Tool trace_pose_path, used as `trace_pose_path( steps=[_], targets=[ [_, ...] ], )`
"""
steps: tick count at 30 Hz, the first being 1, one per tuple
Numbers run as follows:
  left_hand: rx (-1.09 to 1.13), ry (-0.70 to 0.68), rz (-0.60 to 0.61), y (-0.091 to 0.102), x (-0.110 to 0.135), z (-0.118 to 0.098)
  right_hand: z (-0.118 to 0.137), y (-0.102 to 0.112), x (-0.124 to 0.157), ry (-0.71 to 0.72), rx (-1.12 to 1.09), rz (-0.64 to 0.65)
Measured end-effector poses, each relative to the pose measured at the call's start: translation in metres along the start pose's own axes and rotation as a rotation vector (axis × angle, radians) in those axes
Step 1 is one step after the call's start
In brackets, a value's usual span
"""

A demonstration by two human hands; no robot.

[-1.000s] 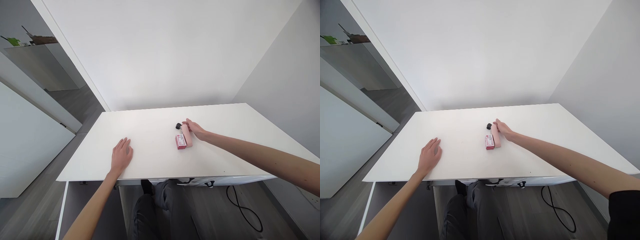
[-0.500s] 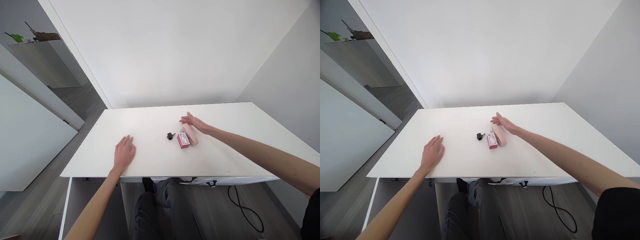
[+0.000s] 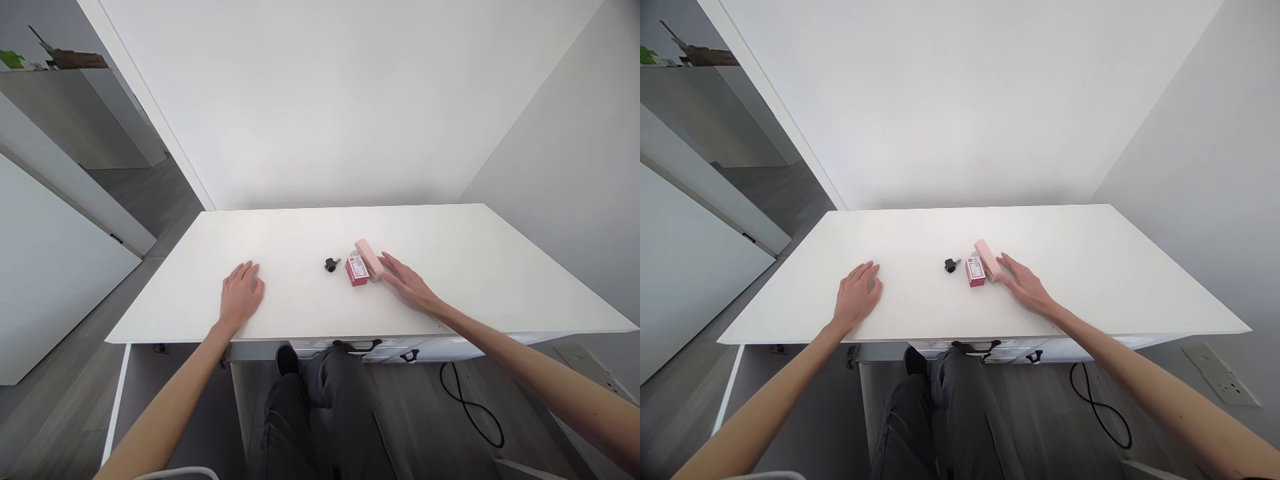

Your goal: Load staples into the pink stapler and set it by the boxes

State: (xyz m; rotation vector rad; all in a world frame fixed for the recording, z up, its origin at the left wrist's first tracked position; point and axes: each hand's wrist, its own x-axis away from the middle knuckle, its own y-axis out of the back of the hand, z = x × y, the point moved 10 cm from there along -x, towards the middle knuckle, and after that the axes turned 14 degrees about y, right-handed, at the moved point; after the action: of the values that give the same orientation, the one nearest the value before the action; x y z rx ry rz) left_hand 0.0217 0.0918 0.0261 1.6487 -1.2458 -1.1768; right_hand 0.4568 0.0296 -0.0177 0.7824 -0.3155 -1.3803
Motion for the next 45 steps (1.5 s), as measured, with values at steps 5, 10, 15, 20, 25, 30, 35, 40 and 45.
trace_pose_path(
  steps=[5,10,15,20,25,30,35,40,45],
  targets=[
    [-0.027,-0.02,0.002,-0.002,-0.001,0.0,0.005,-0.002,-0.007,0.031,0.12,0.02],
    [-0.056,-0.055,0.003,-0.004,0.001,-0.002,0.014,-0.004,-0.007,0.1,0.2,0.027],
    [-0.071,-0.08,0.019,-0.009,0.005,-0.004,0.013,-0.008,-0.008,0.139,0.246,0.047],
    [-0.045,-0.123,0.034,-0.013,0.012,-0.007,0.011,-0.012,-0.008,0.156,0.286,0.06],
    [-0.054,-0.128,0.025,-0.013,0.013,-0.007,0.017,-0.014,-0.008,0.169,0.277,0.054],
    [-0.071,-0.136,0.015,-0.012,0.013,-0.008,0.019,-0.015,-0.008,0.209,0.35,0.062],
    [-0.082,-0.135,0.013,-0.01,0.012,-0.01,0.023,-0.017,-0.008,0.264,0.425,0.09],
    [-0.054,-0.125,0.011,-0.008,0.008,-0.012,0.026,-0.016,-0.009,0.28,0.469,0.101],
    [-0.017,-0.095,0.01,-0.004,0.005,-0.011,0.026,-0.015,-0.009,0.296,0.491,0.085]
  ],
)
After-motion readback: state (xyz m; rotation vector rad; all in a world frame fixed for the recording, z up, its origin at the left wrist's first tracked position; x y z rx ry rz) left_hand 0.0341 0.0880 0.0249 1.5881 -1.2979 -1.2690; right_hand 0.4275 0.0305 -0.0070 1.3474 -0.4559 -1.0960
